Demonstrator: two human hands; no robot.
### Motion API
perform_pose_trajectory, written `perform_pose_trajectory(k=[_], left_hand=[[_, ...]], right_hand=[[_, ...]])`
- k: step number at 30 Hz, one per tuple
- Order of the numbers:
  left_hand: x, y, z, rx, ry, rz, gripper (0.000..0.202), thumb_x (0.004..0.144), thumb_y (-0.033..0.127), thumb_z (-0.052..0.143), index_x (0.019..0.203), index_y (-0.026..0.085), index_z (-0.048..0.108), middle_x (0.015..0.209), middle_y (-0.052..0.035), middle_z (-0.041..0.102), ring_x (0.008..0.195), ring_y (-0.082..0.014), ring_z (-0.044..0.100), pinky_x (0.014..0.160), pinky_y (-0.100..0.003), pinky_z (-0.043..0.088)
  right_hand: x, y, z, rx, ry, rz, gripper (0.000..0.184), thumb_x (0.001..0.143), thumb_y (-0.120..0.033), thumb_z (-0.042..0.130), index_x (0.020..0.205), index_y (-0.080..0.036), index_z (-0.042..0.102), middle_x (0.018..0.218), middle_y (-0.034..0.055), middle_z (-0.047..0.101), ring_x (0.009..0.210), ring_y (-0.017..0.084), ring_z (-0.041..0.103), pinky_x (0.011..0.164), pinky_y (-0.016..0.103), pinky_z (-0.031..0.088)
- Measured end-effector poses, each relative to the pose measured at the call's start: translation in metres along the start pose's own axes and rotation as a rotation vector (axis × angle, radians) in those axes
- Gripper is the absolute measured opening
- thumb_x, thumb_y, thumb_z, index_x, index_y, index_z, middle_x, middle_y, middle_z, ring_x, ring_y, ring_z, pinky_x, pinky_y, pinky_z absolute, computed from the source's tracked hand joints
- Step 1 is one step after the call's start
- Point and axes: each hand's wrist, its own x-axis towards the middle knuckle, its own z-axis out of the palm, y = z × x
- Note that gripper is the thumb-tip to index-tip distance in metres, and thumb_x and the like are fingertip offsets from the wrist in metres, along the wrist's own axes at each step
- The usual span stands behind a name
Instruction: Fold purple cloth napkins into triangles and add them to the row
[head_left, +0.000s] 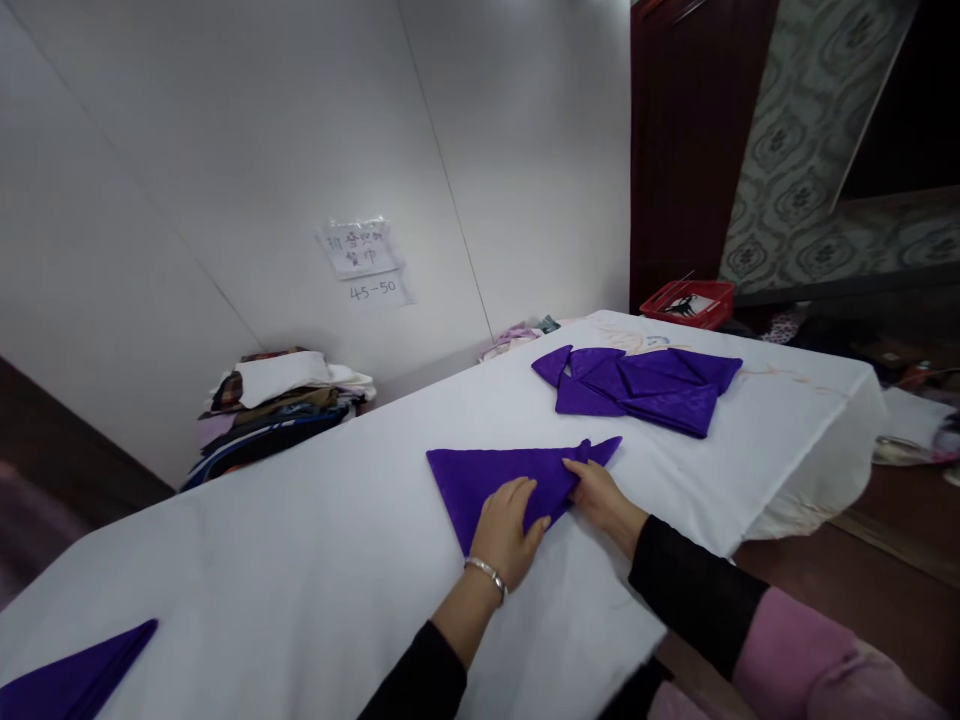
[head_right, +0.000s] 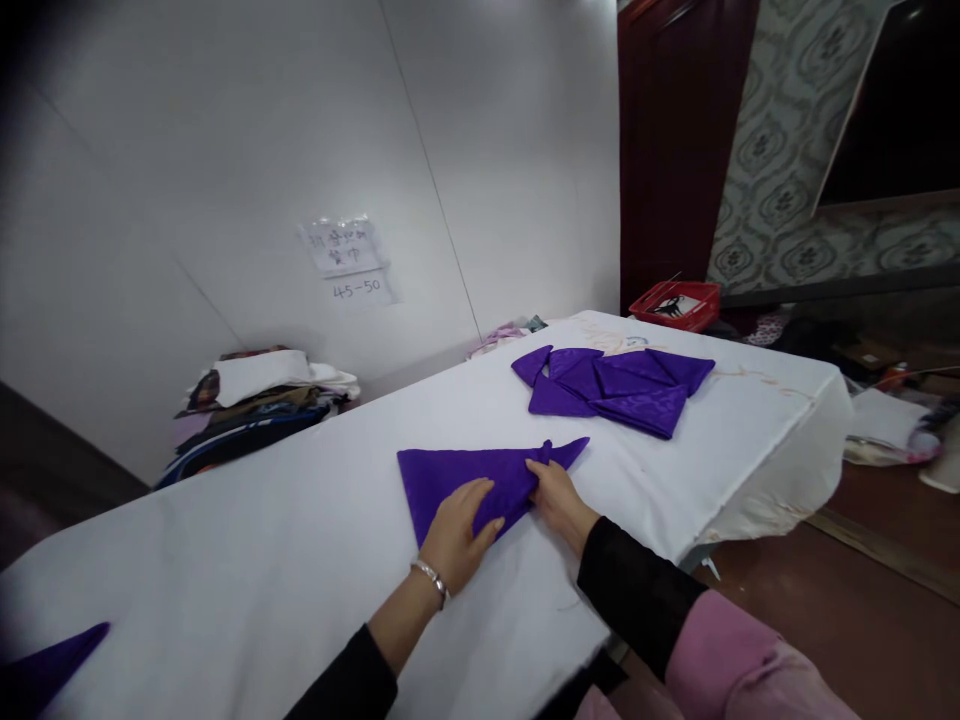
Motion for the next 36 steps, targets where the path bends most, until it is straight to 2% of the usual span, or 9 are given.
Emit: perform_pose_trajectory(k=[3, 7, 13, 17, 23, 25, 29, 32, 36], left_hand=[[-0.013, 0.002, 0.014, 0.137, -0.063, -0.038, 0.049, 0.079, 0.021, 0.05, 0.127, 0.016, 0.045, 0.135, -0.0105, 0.046, 0.125, -0.0252, 0.039, 0.104, -0.047, 0.031], [-0.015, 0.005, 0.025, 0.271, -0.145, -0.11, 0.053, 0.078, 0.01, 0.042, 0.131, 0.013, 0.042, 0.138, -0.01, 0.044, 0.129, -0.0244, 0.035, 0.106, -0.046, 0.028], [-0.014, 0.001, 0.039, 0.302, -0.185, -0.1, 0.05, 0.082, 0.007, 0.032, 0.13, 0.014, 0.045, 0.135, -0.0098, 0.048, 0.127, -0.0237, 0.039, 0.105, -0.046, 0.033], [-0.016, -0.001, 0.043, 0.307, -0.22, -0.103, 0.048, 0.084, 0.009, 0.03, 0.13, 0.013, 0.044, 0.136, -0.0099, 0.046, 0.127, -0.0229, 0.039, 0.105, -0.044, 0.033], [-0.015, 0.0, 0.04, 0.271, -0.241, -0.119, 0.047, 0.086, 0.012, 0.03, 0.131, 0.012, 0.044, 0.136, -0.0099, 0.045, 0.127, -0.0225, 0.039, 0.104, -0.042, 0.034], [-0.015, 0.001, 0.039, 0.254, -0.242, -0.125, 0.046, 0.086, 0.013, 0.031, 0.13, 0.013, 0.045, 0.136, -0.0096, 0.046, 0.126, -0.0225, 0.04, 0.103, -0.042, 0.034], [-0.015, 0.002, 0.038, 0.239, -0.253, -0.13, 0.047, 0.086, 0.013, 0.031, 0.13, 0.013, 0.045, 0.136, -0.0095, 0.046, 0.127, -0.0229, 0.039, 0.104, -0.042, 0.033], [-0.014, 0.003, 0.036, 0.226, -0.245, -0.127, 0.047, 0.085, 0.012, 0.031, 0.13, 0.014, 0.046, 0.136, -0.0098, 0.046, 0.127, -0.0231, 0.039, 0.104, -0.043, 0.033], [-0.014, 0.005, 0.033, 0.228, -0.251, -0.124, 0.048, 0.084, 0.011, 0.032, 0.13, 0.013, 0.045, 0.136, -0.0102, 0.045, 0.127, -0.0234, 0.039, 0.103, -0.043, 0.034]], right_hand=[[0.007, 0.002, -0.005, 0.024, 0.001, 0.03, 0.003, 0.073, -0.019, 0.058, 0.076, -0.019, 0.058, 0.066, 0.0034, 0.067, 0.062, 0.018, 0.063, 0.059, 0.03, 0.051], [0.009, 0.001, -0.009, 0.026, -0.022, 0.05, 0.006, 0.073, -0.02, 0.06, 0.079, -0.018, 0.058, 0.071, 0.0039, 0.068, 0.065, 0.018, 0.064, 0.058, 0.029, 0.052], [0.007, -0.013, -0.021, -0.041, -0.1, 0.072, 0.011, 0.073, -0.02, 0.062, 0.083, -0.018, 0.058, 0.073, 0.0039, 0.068, 0.067, 0.018, 0.065, 0.059, 0.028, 0.053], [0.008, -0.024, -0.03, -0.129, -0.126, 0.093, 0.021, 0.073, -0.021, 0.064, 0.092, -0.019, 0.055, 0.074, 0.002, 0.067, 0.064, 0.016, 0.065, 0.056, 0.027, 0.054], [0.013, -0.045, -0.049, -0.348, -0.149, 0.147, 0.049, 0.071, -0.024, 0.069, 0.113, -0.02, 0.045, 0.068, 0.0006, 0.066, 0.055, 0.016, 0.065, 0.049, 0.028, 0.054], [0.014, -0.055, -0.055, -0.436, -0.165, 0.162, 0.047, 0.07, -0.026, 0.07, 0.111, -0.018, 0.047, 0.066, 0.0022, 0.067, 0.05, 0.016, 0.064, 0.041, 0.024, 0.05], [0.016, -0.067, -0.065, -0.607, -0.185, 0.166, 0.026, 0.069, -0.027, 0.07, 0.087, -0.016, 0.056, 0.057, 0.0017, 0.065, 0.038, 0.012, 0.056, 0.029, 0.016, 0.035], [0.021, -0.069, -0.07, -0.697, -0.184, 0.134, 0.018, 0.07, -0.029, 0.068, 0.073, -0.016, 0.056, 0.049, -0.0018, 0.061, 0.033, 0.009, 0.052, 0.028, 0.015, 0.031], [0.027, -0.071, -0.071, -0.757, -0.194, 0.104, 0.019, 0.071, -0.031, 0.066, 0.067, -0.017, 0.054, 0.051, -0.0025, 0.06, 0.034, 0.007, 0.05, 0.028, 0.015, 0.029]])
